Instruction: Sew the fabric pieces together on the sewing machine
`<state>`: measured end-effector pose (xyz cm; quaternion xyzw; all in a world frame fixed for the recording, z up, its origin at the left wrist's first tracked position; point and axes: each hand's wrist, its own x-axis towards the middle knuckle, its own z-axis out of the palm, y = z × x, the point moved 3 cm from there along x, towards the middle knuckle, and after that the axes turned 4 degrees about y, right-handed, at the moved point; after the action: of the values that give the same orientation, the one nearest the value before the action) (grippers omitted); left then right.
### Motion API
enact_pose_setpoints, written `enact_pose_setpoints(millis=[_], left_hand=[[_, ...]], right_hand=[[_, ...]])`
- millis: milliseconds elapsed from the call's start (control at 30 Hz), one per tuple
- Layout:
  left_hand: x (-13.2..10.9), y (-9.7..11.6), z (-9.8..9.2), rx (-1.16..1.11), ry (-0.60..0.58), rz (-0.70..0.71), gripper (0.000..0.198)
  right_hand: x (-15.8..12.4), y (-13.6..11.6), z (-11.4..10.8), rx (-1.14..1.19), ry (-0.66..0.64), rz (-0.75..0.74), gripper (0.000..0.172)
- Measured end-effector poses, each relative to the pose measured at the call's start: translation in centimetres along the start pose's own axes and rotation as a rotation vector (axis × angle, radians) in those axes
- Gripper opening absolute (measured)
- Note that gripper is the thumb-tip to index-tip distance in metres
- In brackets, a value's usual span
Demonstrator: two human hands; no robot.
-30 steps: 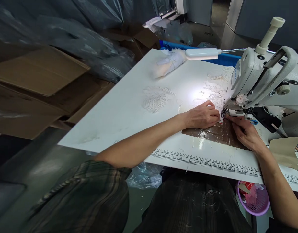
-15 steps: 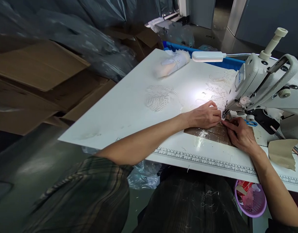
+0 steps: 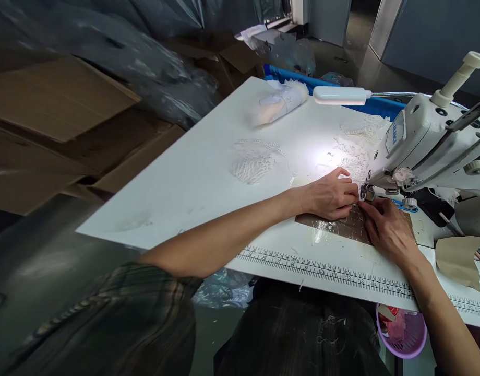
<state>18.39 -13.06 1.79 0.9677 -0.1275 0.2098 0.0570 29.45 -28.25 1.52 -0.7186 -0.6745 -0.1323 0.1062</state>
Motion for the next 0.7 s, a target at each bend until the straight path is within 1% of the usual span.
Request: enact_pose_setpoints(millis=[200,433,567,700], left_hand=[[0.0,0.0,-0.1,0.051,-0.041,-0.011,0.028],[0.1,0.2,-0.2,0.135,-0.120,-0.026,0.031],[0.2,0.2,-0.1,0.163,-0.131,-0.036,0.034],[0.2,0.1,-0.1,0.176,-0.135,-0.050,0.035]], right_hand=[[0.3,-0.4,-0.1,-0.062,-0.060,0.054,0.040],[0.1,-0.7,0.2,-0.076,-0.042,0.058,0.040],[0.1,-0.2,0.0,0.039,-0.015,0.082,0.040],[-0.1,1.4,-0.4,0.271,0.009,0.143,0.042]])
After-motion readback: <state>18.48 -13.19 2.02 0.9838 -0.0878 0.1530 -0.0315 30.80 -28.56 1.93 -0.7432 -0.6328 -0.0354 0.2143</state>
